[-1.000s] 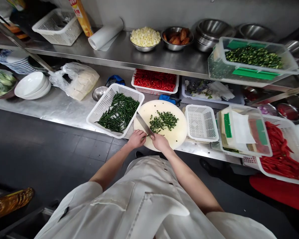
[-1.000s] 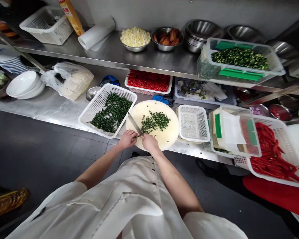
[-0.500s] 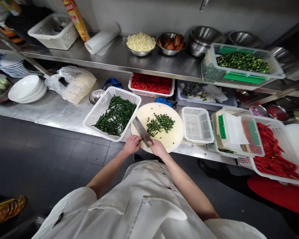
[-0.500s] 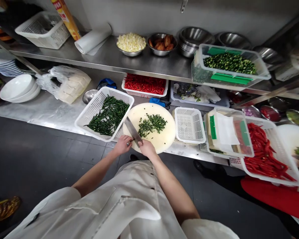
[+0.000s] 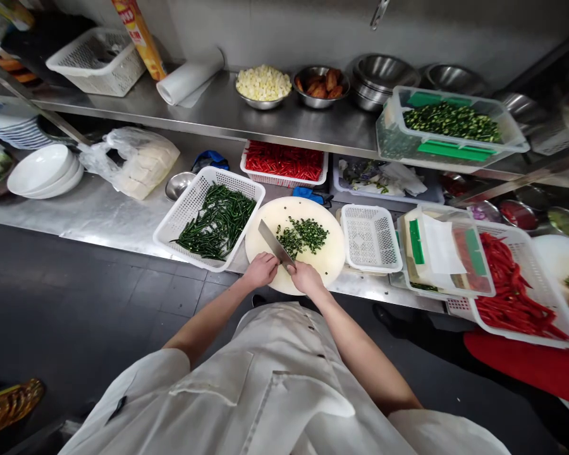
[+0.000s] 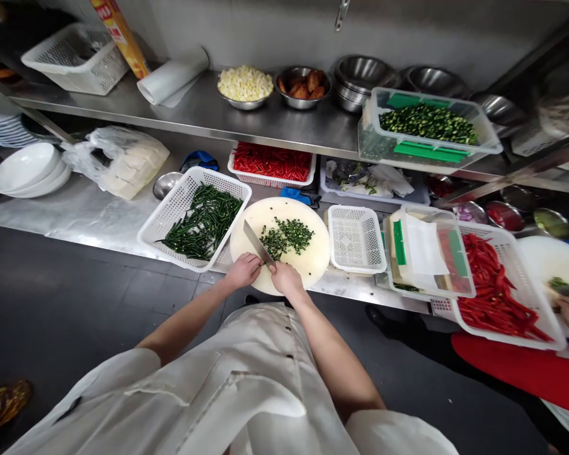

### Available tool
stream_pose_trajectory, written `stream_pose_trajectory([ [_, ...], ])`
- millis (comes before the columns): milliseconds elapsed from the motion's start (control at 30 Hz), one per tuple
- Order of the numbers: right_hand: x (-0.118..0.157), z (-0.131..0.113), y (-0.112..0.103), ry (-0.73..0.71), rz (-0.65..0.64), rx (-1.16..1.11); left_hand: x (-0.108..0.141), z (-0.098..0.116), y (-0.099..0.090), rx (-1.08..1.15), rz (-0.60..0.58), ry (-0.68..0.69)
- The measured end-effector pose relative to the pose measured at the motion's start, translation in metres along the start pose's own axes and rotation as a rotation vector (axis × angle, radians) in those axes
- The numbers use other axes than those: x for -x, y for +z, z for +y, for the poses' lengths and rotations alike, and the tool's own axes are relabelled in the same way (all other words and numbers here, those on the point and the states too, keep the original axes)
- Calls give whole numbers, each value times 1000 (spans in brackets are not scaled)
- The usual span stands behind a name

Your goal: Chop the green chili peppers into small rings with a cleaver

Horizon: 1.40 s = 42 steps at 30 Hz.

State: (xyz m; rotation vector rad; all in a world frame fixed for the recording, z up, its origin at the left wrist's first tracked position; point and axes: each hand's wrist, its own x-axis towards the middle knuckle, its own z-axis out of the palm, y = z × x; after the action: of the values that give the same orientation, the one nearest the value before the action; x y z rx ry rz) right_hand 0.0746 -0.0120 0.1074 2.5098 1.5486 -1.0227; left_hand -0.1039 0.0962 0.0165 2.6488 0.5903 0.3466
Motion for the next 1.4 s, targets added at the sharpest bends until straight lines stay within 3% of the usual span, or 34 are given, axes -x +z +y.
stream_pose_trajectory([
  [267,-10,-7,6,-43,-7,-117,7,2,1,36,2,-17],
  [400,-9,25,-13,-65,106,-270,-10,-10,-5,70,53,-58],
  [467,-5,57,-27,-12,191,-308,-29,-23,-9,46,121,-100],
  [533,-1,93,-39,131,281,-242,-54,-40,-11,0,172,-138],
  [667,4,140,-51,358,296,-103,-118,-76,2,-60,148,-212],
  [733,5,141,-51,381,291,-100,-155,-85,11,-63,112,-232],
  [833,-1,123,-54,385,306,-101,-206,-80,20,-34,65,-204],
  [933,-10,104,-55,378,316,-108,-232,-65,21,23,-42,-94],
  [1067,-7,89,-40,322,276,-115,-217,-44,23,97,-195,140],
  [1200,6,88,-19,269,248,-135,-175,-18,31,59,-149,195],
  [1300,15,112,-16,201,273,-264,-147,10,41,-17,-88,174],
  [1400,20,159,-21,122,183,-622,-128,44,52,-87,-67,170],
])
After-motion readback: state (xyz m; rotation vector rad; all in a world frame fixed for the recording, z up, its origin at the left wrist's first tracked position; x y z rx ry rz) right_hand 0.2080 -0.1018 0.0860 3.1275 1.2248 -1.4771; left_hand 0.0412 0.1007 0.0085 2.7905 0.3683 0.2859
